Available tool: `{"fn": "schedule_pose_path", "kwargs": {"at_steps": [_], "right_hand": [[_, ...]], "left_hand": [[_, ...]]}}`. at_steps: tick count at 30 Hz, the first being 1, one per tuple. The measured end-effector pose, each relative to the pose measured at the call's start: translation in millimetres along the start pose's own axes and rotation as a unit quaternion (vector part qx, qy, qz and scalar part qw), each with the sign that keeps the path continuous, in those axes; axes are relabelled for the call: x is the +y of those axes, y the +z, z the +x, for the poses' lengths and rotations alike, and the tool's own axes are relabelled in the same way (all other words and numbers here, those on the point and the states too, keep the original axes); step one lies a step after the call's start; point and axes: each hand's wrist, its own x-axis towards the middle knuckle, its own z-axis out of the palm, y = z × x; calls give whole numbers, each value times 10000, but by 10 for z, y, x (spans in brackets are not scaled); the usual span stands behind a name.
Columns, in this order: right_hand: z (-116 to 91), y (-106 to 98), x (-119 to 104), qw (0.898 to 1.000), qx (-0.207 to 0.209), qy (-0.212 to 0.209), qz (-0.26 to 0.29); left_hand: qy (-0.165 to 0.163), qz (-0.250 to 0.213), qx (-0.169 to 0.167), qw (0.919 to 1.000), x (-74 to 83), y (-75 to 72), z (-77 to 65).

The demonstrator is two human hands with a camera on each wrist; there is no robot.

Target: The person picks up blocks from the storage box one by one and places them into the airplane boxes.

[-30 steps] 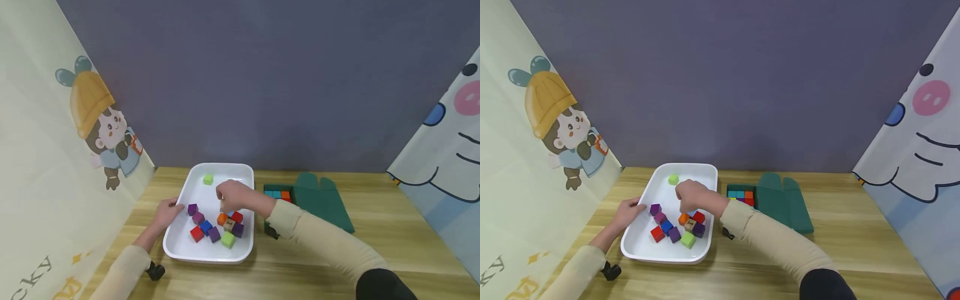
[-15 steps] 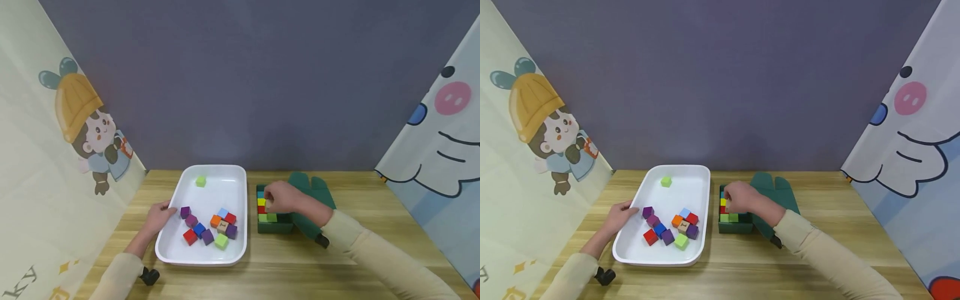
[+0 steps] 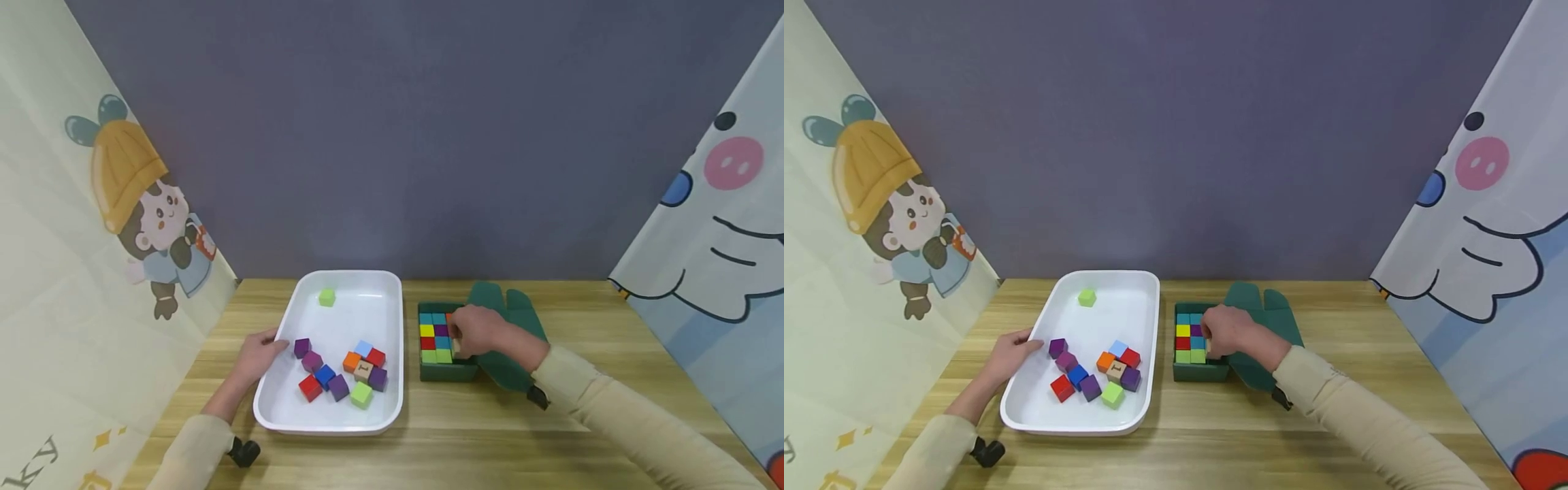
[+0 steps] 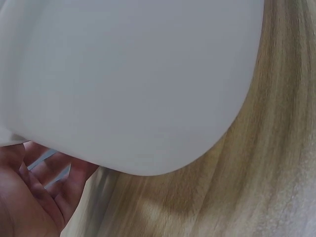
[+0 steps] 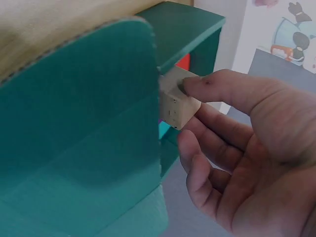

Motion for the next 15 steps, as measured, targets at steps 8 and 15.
{"fn": "schedule_pose_path", "kwargs": {"at_steps": [8, 15], "right_hand": [[44, 118, 47, 9996, -197, 163, 117], [102, 196, 74, 9998, -196, 53, 4]], "left_hand": [[-1, 35, -54, 10000, -8, 13, 39], [-34, 59, -39, 10000, -28, 14, 25]]}}
